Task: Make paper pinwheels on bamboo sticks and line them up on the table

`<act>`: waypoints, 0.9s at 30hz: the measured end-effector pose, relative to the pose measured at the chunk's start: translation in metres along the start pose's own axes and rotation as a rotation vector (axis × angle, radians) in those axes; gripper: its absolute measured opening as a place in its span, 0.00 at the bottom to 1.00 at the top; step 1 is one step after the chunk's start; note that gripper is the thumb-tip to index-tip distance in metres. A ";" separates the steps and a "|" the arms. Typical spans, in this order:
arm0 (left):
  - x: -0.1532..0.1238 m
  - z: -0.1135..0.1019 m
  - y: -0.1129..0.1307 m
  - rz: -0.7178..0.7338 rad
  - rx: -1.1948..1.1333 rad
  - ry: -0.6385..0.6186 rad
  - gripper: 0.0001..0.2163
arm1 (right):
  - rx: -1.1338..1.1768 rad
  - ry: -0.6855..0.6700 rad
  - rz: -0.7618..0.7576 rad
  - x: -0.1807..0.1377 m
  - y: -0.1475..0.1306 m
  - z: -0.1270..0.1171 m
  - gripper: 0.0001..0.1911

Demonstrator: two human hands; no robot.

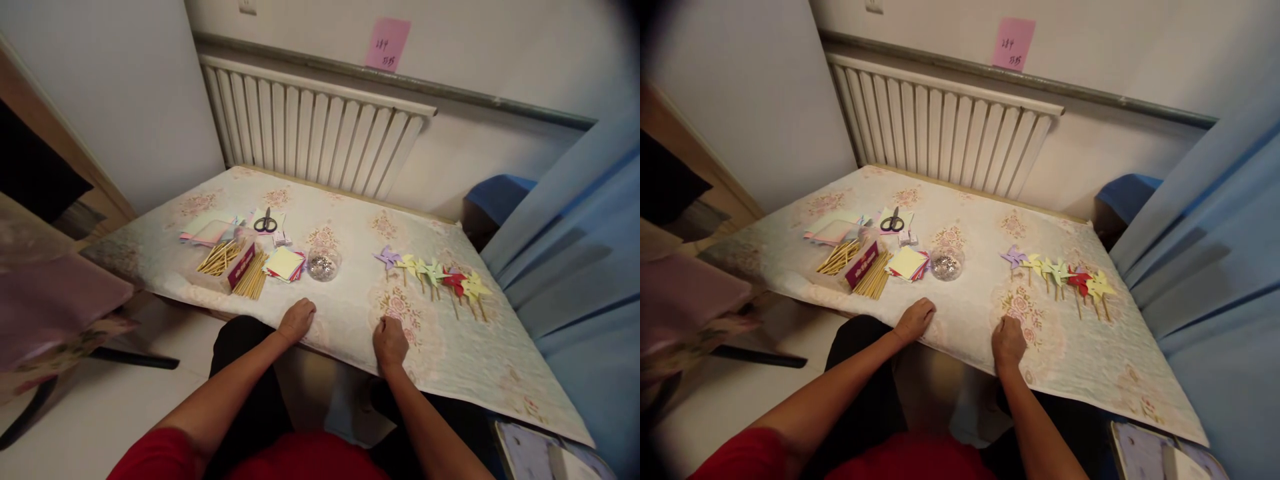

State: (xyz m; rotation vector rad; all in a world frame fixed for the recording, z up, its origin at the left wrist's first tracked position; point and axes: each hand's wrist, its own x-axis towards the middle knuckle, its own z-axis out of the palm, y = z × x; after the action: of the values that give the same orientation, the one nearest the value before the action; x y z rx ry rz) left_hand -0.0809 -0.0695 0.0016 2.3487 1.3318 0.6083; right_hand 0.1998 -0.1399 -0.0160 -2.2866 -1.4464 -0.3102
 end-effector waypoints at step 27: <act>0.050 -0.085 -0.077 -0.147 0.344 0.074 0.10 | -0.034 -0.009 -0.010 0.001 -0.001 0.001 0.08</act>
State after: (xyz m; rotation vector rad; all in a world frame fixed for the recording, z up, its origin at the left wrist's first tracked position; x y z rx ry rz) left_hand -0.1582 0.0200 0.0424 2.4786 1.7443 0.4544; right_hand 0.1991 -0.1379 -0.0163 -2.3108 -1.4687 -0.3308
